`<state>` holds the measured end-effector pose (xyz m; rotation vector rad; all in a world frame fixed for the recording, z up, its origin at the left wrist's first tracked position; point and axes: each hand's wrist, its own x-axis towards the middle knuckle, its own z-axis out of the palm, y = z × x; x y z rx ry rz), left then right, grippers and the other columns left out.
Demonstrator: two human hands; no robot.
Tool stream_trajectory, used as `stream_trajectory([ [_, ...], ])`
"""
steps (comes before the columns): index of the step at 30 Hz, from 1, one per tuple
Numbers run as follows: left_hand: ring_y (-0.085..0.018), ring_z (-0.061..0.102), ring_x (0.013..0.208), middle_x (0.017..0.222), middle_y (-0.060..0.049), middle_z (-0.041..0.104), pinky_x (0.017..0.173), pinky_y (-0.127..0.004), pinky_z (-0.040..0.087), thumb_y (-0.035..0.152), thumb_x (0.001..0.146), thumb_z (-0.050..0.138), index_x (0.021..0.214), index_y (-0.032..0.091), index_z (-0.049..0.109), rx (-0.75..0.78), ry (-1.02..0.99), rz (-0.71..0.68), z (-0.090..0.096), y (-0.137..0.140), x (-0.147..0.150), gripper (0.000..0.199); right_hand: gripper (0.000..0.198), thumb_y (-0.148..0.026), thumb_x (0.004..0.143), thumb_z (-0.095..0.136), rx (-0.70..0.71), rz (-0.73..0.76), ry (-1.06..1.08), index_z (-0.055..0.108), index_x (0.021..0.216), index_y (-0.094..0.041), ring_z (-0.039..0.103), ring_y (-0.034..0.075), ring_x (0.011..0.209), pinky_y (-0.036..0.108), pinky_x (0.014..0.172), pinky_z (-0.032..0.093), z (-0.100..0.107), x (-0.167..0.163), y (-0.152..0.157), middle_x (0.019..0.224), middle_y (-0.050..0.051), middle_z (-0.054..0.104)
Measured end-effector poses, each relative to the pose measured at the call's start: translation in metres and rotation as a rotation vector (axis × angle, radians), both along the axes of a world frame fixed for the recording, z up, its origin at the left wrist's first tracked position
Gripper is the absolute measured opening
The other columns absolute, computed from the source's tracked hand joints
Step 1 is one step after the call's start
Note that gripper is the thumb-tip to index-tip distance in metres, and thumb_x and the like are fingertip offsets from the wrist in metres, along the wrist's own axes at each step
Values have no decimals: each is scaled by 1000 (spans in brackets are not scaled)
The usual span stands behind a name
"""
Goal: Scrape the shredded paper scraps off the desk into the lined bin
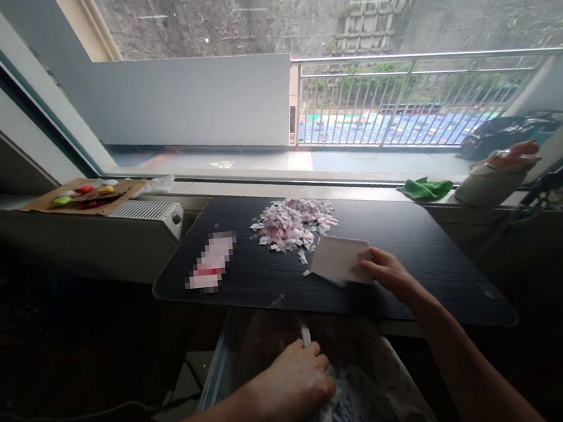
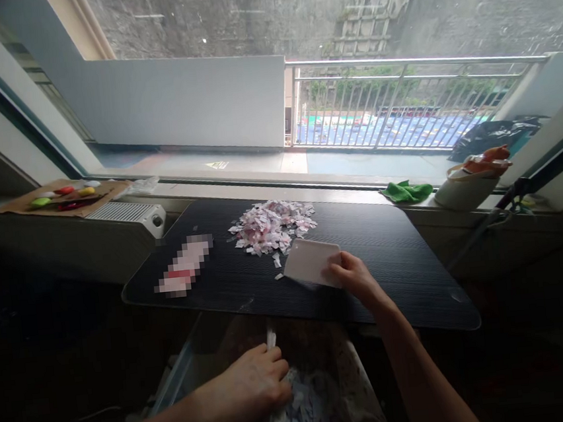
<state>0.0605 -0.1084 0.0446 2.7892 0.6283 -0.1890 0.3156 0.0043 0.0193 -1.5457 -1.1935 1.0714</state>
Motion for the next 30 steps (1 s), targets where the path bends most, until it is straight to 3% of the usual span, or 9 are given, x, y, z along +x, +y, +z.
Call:
stream_trajectory([
  [8, -21, 51, 82, 79, -5, 59, 64, -33, 33, 17, 88, 62, 78, 16, 63, 7, -6, 14, -6, -1, -2, 10, 27, -27, 55, 64, -10, -88, 49, 68, 81, -17, 64, 19, 69, 29, 61, 51, 9, -19, 16, 76, 3, 72],
  [14, -21, 51, 82, 79, -5, 59, 65, -34, 34, 16, 88, 61, 79, 16, 63, 17, -21, 31, -12, -1, -5, 10, 27, -26, 56, 64, -76, 69, 70, 69, 81, -17, 64, 18, 66, 27, 59, 50, 20, -18, 8, 75, 3, 72],
  [23, -21, 51, 82, 80, -4, 59, 65, -34, 34, 16, 88, 61, 77, 16, 62, 12, 13, 30, -8, -3, -4, 10, 23, -25, 57, 66, -51, 81, 57, 66, 79, -20, 64, 18, 71, 29, 66, 52, 20, -32, 17, 78, 2, 71],
  [30, -21, 49, 82, 80, -4, 58, 67, -32, 35, 15, 88, 60, 79, 16, 61, 18, -38, 65, -18, -4, -12, 9, 27, -25, 55, 70, -153, 215, 87, 69, 81, -17, 63, 17, 69, 26, 63, 50, 33, -12, -1, 79, 2, 73],
])
